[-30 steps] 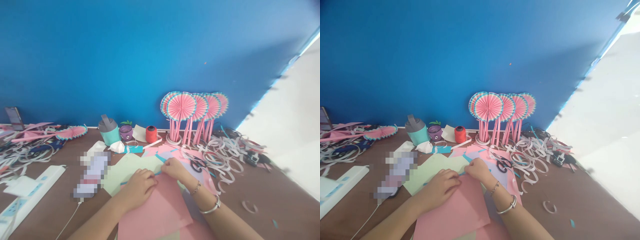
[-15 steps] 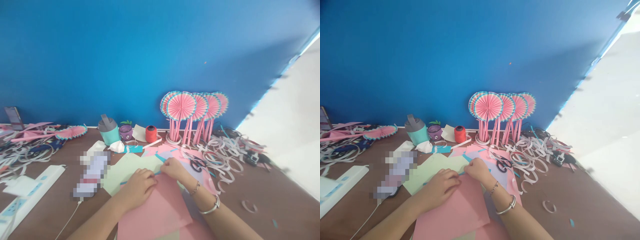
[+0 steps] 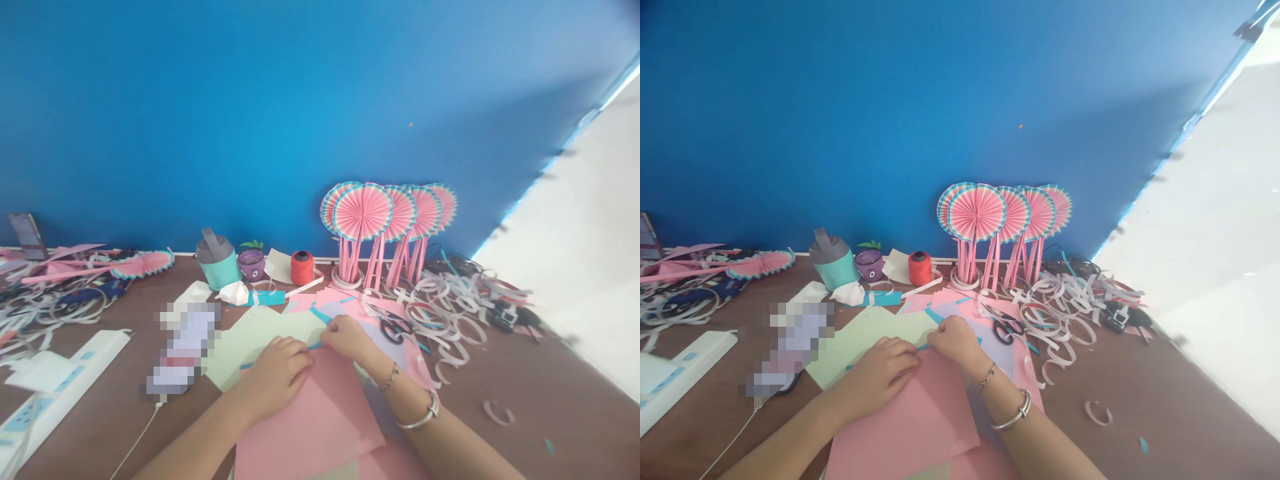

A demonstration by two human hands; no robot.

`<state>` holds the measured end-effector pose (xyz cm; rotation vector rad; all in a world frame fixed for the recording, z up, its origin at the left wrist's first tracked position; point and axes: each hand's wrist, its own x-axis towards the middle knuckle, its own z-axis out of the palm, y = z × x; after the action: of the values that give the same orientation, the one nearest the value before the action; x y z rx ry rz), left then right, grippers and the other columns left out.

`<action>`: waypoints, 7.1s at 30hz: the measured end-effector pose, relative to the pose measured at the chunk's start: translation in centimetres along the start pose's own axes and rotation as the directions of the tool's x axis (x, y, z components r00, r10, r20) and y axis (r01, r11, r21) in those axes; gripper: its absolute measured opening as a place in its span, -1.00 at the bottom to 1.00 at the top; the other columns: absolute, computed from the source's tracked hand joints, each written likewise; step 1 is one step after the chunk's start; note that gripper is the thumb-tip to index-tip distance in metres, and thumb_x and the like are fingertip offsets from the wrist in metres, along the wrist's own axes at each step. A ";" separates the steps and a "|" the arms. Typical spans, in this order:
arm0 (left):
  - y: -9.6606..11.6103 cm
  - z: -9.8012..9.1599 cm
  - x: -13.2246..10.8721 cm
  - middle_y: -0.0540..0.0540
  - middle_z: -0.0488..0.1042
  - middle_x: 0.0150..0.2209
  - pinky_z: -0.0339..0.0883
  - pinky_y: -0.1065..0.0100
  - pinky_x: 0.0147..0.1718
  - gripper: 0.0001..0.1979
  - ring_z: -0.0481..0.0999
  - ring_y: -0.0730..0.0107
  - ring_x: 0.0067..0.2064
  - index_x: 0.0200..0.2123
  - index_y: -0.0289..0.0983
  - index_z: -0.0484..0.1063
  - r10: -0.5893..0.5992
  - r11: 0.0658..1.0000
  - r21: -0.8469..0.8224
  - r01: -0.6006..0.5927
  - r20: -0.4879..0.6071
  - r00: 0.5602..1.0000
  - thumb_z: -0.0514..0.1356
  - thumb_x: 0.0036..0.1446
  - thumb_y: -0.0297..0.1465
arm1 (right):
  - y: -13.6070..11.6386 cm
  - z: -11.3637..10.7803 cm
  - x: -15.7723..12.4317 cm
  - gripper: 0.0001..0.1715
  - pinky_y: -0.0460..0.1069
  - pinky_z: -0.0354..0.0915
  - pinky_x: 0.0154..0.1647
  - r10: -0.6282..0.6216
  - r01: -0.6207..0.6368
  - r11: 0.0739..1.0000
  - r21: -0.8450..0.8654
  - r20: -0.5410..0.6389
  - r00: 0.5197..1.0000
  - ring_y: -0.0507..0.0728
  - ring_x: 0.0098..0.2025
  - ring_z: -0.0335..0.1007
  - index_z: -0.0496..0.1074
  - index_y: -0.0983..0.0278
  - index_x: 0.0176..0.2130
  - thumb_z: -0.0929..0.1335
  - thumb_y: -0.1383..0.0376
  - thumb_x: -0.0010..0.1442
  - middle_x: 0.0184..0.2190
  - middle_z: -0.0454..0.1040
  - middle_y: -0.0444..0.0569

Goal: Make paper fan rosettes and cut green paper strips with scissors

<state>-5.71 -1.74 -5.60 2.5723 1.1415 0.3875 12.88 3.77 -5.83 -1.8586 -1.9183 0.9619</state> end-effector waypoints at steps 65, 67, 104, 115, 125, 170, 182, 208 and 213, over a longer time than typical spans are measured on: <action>1.2 0.8 0.6 -0.14 0.36 -0.22 0.23 0.22 -0.22 -0.70 0.33 0.25 -0.19 -0.04 -0.26 0.33 -0.023 0.967 0.254 0.023 -0.001 1.000 -0.11 0.26 -0.42 | 0.7 -2.6 0.1 -0.94 -0.11 -0.02 -0.58 0.058 -0.049 0.978 -0.205 0.041 0.997 -0.02 -0.58 0.10 0.37 0.31 -0.64 0.30 0.37 -0.23 -0.68 0.23 -0.15; 1.3 0.7 0.6 -0.14 0.36 -0.22 0.23 0.21 -0.22 -0.69 0.33 0.25 -0.18 -0.04 -0.26 0.33 -0.028 0.967 0.254 0.025 0.009 1.000 -0.11 0.26 -0.42 | 0.7 -2.6 0.1 -0.94 -0.11 -0.02 -0.57 0.059 -0.051 0.972 -0.230 0.031 0.998 -0.01 -0.57 0.13 0.39 0.32 -0.63 0.30 0.38 -0.22 -0.67 0.28 -0.13; 0.5 0.6 0.8 -0.08 0.53 -0.17 0.32 0.24 -0.15 -0.72 0.48 0.29 -0.14 -0.10 -0.21 0.36 -0.191 0.981 -0.042 0.187 -0.153 0.969 -0.07 0.22 -0.46 | 1.1 -4.8 -0.1 -0.88 -0.11 0.19 -0.37 -0.352 0.354 0.931 -0.089 0.037 0.935 0.05 -0.39 0.32 0.45 0.31 -0.54 0.31 0.37 -0.06 -0.47 0.44 -0.07; -0.2 1.2 0.5 -0.11 0.43 -0.29 0.34 0.24 -0.32 -0.75 0.46 0.22 -0.24 -0.15 -0.23 0.23 -0.319 0.941 -0.015 0.337 -0.369 0.873 0.00 0.06 -0.53 | 0.4 -5.1 -0.5 -0.88 -0.07 0.24 -0.27 -0.428 0.428 0.904 0.018 0.010 0.904 0.05 -0.35 0.33 0.43 0.30 -0.51 0.32 0.35 0.01 -0.43 0.42 -0.07; -0.1 -0.1 0.8 -0.07 0.48 -0.18 0.17 0.14 -0.09 -0.80 0.38 0.23 -0.09 -0.18 -0.18 0.38 -0.268 0.958 -0.012 0.285 -0.380 0.886 0.00 0.21 -0.35 | -0.8 -4.3 -1.0 -0.88 -0.08 0.24 -0.27 -0.474 0.473 0.874 0.109 -0.018 0.880 0.03 -0.35 0.31 0.44 0.30 -0.47 0.34 0.32 0.06 -0.39 0.42 -0.07; -0.6 0.1 1.0 0.03 0.44 -0.43 0.08 0.20 -0.14 -0.84 0.39 0.34 -0.28 -0.46 -0.21 0.29 -0.245 0.968 -0.048 0.245 -0.379 0.892 0.03 0.17 -0.45 | -0.1 -3.8 -0.6 -0.80 -0.13 0.15 -0.45 -0.434 0.429 0.899 0.090 0.050 0.899 0.01 -0.47 0.25 0.46 0.31 -0.51 0.26 0.35 0.02 -0.55 0.42 -0.13; -0.7 0.3 1.0 0.04 0.44 -0.46 0.11 0.18 -0.15 -0.81 0.38 0.34 -0.32 -0.48 -0.21 0.29 -0.261 0.962 -0.028 0.270 -0.370 0.892 0.01 0.18 -0.46 | -0.9 -3.6 -0.9 -0.89 -0.13 0.15 -0.45 -0.317 0.317 0.944 0.092 -0.006 0.948 0.02 -0.45 0.30 0.39 0.30 -0.57 0.28 0.39 -0.07 -0.53 0.47 -0.11; 1.7 2.9 1.2 -0.17 0.42 -0.03 0.24 0.14 -0.12 -0.69 0.37 0.18 -0.06 -0.02 -0.29 0.33 0.045 0.967 0.254 -0.026 -0.073 0.996 -0.05 0.21 -0.52 | -0.4 -2.4 0.1 -0.76 -0.16 -0.10 -0.73 0.068 -0.146 0.929 0.340 0.230 0.971 -0.11 -0.75 -0.06 0.26 0.32 -0.67 0.27 0.36 -0.02 -0.79 0.24 -0.21; 1.5 3.2 1.0 -0.17 0.39 0.01 0.24 0.14 -0.11 -0.69 0.35 0.18 -0.04 -0.01 -0.26 0.32 0.055 0.969 0.246 -0.027 -0.105 0.993 -0.06 0.22 -0.50 | -0.1 -2.6 0.1 -0.75 -0.16 -0.05 -0.72 0.067 -0.121 0.956 0.268 0.201 0.977 -0.10 -0.73 -0.01 0.28 0.32 -0.71 0.27 0.40 -0.06 -0.78 0.26 -0.17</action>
<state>-2.94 -2.46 -7.89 2.8222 1.2455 0.4289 14.42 4.56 -3.93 -1.7596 -1.6966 1.4068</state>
